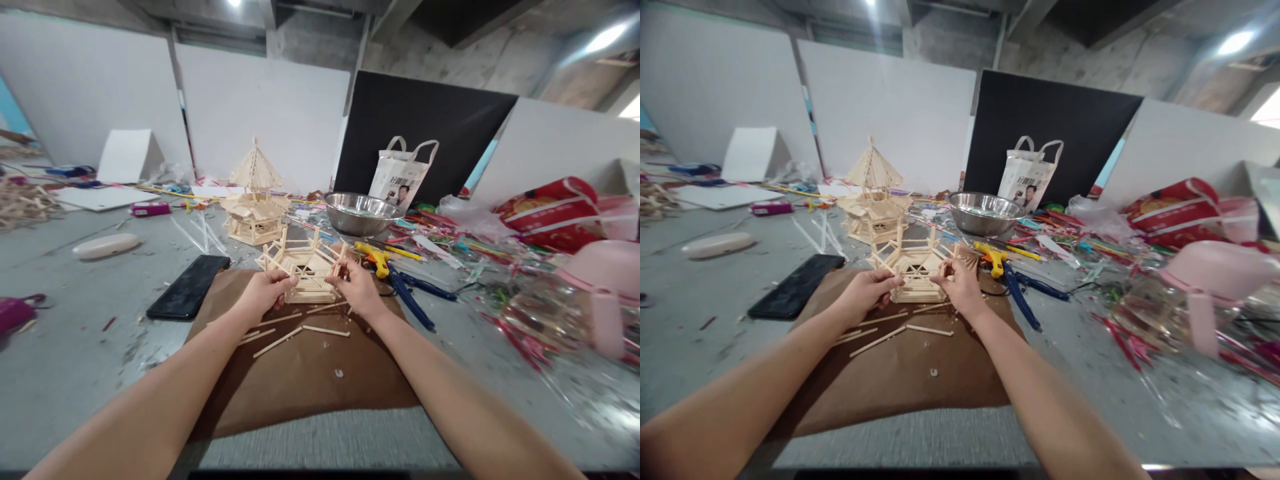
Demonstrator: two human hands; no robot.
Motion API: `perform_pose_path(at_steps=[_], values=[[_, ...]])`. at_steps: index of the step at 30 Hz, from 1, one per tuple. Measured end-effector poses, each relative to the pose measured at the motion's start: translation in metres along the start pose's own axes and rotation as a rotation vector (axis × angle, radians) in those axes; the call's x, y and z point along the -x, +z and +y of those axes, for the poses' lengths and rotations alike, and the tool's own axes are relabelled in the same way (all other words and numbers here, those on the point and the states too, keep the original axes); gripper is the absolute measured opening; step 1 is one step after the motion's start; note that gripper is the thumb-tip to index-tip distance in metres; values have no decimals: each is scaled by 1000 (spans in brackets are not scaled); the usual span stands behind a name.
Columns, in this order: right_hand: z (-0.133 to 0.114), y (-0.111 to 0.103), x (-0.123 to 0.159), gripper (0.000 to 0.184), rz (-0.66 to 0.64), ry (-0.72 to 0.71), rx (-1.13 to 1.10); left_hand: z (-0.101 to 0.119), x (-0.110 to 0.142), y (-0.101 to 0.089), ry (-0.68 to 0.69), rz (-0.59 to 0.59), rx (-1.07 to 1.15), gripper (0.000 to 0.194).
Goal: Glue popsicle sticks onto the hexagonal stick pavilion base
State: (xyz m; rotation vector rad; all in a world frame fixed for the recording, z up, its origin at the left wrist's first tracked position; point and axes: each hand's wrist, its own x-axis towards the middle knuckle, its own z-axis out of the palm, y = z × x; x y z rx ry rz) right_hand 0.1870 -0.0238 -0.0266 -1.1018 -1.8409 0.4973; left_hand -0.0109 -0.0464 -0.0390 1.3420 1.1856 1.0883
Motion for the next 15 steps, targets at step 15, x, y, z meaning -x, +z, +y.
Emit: perform_pose_path(at_steps=[15], values=[[2, 0, 1, 30, -39, 53, -86, 0, 0, 0, 10, 9, -55, 32]])
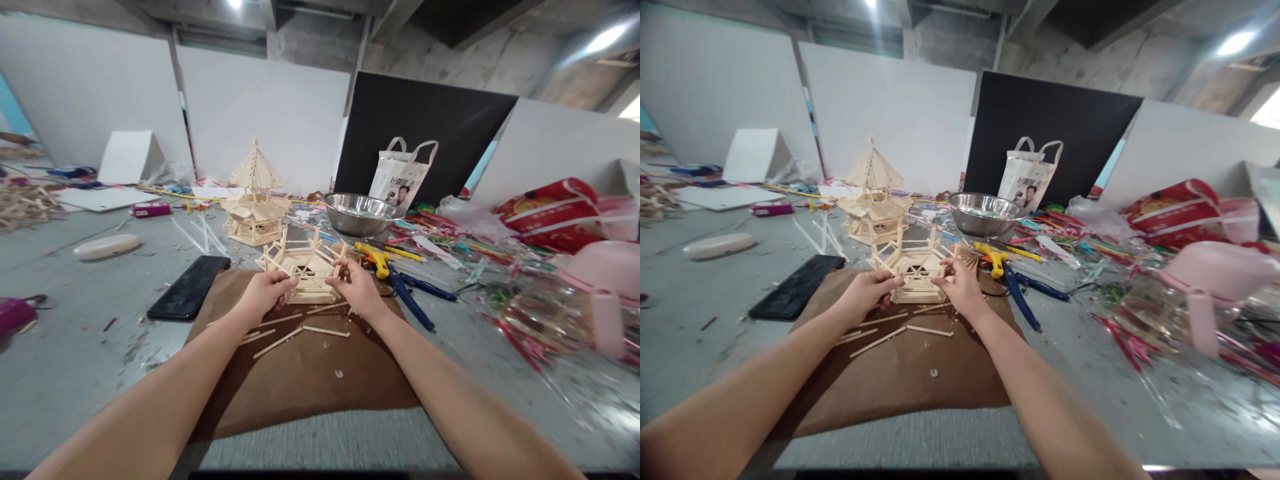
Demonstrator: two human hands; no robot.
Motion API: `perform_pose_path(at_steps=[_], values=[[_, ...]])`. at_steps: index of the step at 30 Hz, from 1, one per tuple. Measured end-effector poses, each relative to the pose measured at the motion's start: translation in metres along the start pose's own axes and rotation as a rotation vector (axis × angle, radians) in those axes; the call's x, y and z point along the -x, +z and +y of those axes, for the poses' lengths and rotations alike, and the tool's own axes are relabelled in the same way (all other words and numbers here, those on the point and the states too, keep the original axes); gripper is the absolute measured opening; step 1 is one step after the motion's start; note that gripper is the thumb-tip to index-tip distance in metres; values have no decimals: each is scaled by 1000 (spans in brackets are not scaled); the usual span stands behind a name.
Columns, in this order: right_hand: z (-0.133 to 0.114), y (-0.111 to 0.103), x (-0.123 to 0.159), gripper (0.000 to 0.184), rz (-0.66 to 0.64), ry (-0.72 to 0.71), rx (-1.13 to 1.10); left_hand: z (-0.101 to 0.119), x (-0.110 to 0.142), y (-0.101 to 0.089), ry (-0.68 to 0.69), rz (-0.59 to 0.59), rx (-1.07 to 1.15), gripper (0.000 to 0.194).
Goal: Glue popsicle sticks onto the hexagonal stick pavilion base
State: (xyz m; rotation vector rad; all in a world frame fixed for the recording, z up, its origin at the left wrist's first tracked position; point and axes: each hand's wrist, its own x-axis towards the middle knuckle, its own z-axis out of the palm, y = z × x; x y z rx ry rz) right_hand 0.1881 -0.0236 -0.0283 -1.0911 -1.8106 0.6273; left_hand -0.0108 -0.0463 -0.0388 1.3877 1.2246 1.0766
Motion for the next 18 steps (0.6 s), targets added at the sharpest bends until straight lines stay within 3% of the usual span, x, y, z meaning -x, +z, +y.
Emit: perform_pose_path(at_steps=[5, 18], values=[[8, -1, 2, 41, -48, 11, -129, -1, -1, 0, 7, -3, 1, 32], [2, -5, 4, 30, -28, -18, 61, -3, 0, -1, 10, -5, 1, 32]])
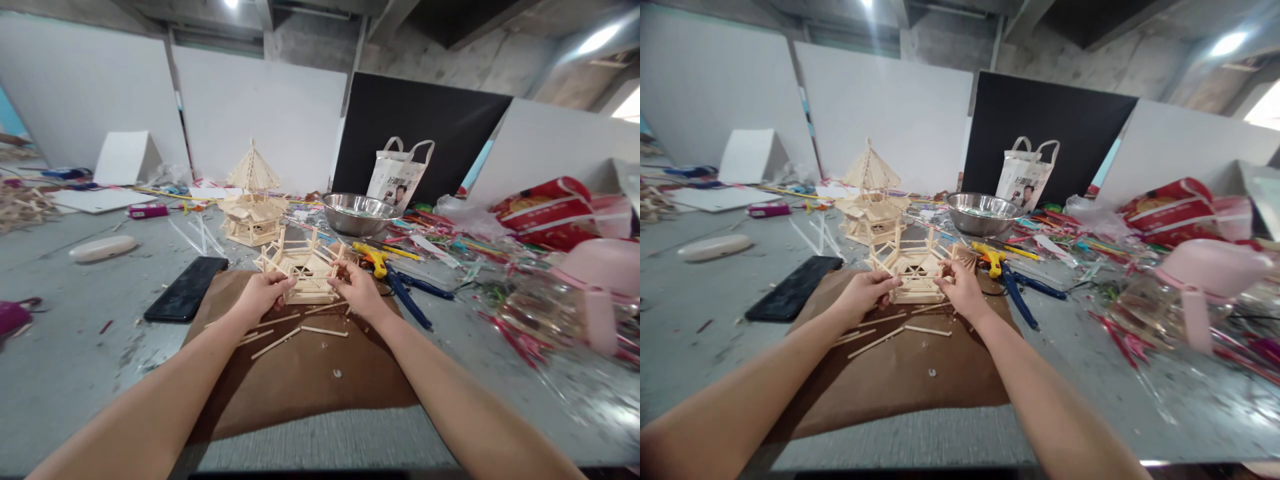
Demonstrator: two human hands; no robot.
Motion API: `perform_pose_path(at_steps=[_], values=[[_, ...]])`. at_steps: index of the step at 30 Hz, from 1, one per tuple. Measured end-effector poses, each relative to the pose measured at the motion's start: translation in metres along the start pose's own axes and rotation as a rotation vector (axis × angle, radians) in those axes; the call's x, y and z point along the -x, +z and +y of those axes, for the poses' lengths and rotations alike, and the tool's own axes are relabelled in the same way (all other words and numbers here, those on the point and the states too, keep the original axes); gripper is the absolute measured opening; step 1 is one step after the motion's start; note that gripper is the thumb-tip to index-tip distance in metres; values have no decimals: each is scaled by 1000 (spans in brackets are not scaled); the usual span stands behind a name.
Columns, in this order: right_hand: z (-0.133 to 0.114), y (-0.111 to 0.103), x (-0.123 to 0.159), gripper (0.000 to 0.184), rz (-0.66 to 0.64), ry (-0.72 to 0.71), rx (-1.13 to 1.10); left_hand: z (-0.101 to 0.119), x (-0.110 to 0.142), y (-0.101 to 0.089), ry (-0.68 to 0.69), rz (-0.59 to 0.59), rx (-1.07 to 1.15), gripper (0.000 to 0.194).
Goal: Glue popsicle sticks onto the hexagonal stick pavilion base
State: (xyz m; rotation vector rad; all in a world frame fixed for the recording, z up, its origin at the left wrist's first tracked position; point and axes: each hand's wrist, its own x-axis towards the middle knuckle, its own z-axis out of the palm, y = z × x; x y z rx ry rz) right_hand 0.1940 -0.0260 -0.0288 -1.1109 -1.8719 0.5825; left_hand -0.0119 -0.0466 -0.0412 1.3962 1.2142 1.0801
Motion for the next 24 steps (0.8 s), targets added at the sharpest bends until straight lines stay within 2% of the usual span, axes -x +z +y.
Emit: perform_pose_path(at_steps=[4, 8, 11, 14, 16, 19, 24], values=[[1, 1, 1, 41, 6, 6, -68, 2, 1, 0, 1, -7, -3, 32], [3, 1, 1, 45, 19, -20, -16, 4, 2, 1, -5, -10, 20, 31], [1, 0, 2, 45, 52, -111, 73, 6, 3, 2, -17, 3, 9, 31], [-2, -1, 3, 45, 110, -276, 238, 8, 4, 2, -7, -2, 7, 30], [-3, -1, 4, 39, 160, -378, 365, 8, 4, 2, -3, -4, 16, 30], [-4, -1, 4, 20, 194, -475, 512, 8, 4, 3, -10, 3, 13, 30], [-6, 0, 5, 14, 193, -486, 618, 12, 7, 0, -54, 25, -53, 31]])
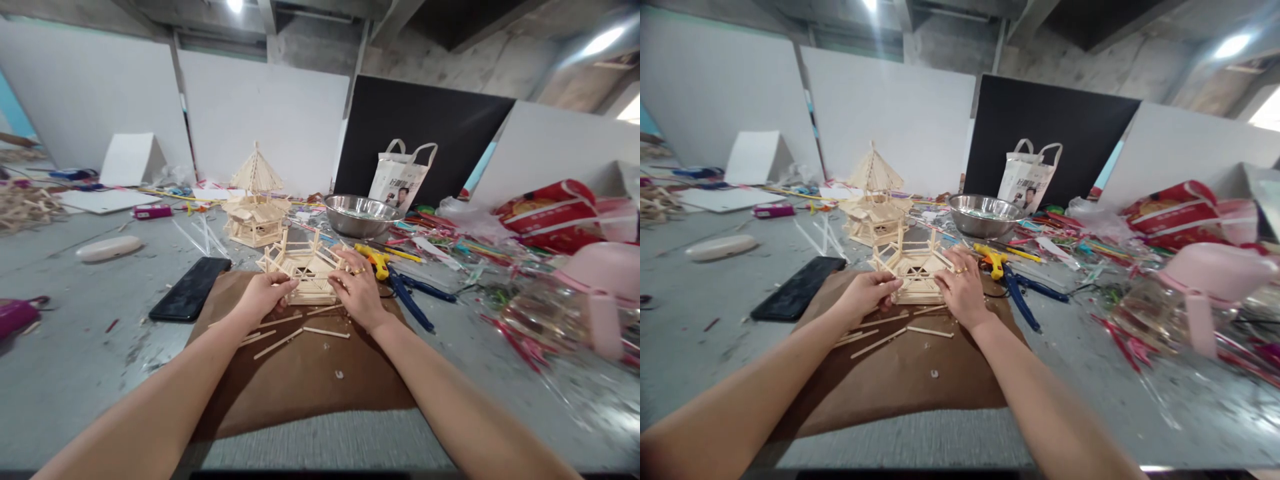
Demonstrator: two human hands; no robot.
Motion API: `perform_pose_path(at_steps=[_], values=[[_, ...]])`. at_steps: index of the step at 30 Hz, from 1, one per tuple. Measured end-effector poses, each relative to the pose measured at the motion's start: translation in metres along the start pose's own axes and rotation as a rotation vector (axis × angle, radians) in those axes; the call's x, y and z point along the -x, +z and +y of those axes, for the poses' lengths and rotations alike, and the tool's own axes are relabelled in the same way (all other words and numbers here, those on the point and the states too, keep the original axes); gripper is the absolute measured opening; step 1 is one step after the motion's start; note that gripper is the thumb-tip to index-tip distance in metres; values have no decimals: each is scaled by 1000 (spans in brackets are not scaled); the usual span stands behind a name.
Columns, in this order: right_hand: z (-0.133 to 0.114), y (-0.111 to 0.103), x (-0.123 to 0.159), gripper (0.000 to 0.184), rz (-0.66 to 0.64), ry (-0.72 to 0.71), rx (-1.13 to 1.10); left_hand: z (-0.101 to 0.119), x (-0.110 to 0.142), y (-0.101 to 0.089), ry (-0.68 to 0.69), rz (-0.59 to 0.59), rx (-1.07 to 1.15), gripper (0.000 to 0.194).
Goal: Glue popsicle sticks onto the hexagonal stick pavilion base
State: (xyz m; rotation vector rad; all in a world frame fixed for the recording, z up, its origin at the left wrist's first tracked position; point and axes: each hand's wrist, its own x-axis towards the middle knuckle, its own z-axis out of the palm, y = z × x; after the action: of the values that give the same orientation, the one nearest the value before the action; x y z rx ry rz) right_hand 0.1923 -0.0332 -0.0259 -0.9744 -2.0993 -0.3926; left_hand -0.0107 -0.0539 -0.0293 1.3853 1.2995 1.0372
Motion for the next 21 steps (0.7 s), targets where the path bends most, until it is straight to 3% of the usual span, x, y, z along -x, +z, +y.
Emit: perform_pose_path(at_steps=[3, 6, 9, 14, 17, 21], values=[[-3, -3, -1, 14, 6, 3, -24, 10, 4, -10, -13, 62, -218, 31], [-8, -10, -2, 14, 48, 43, -94, 23, 10, -18, 165, 275, -502, 28], [-18, -16, -3, 16, 60, 120, -223, 32, 19, -15, 360, 368, -489, 33], [-43, -19, -1, 20, -120, 188, -407, 28, 32, 8, 453, 150, -231, 25], [-53, -20, 0, 22, -243, 171, -447, 26, 36, 17, 398, 138, -128, 27], [-36, -25, -4, 23, -234, 222, -396, 29, 39, 20, 308, 76, -61, 29]])
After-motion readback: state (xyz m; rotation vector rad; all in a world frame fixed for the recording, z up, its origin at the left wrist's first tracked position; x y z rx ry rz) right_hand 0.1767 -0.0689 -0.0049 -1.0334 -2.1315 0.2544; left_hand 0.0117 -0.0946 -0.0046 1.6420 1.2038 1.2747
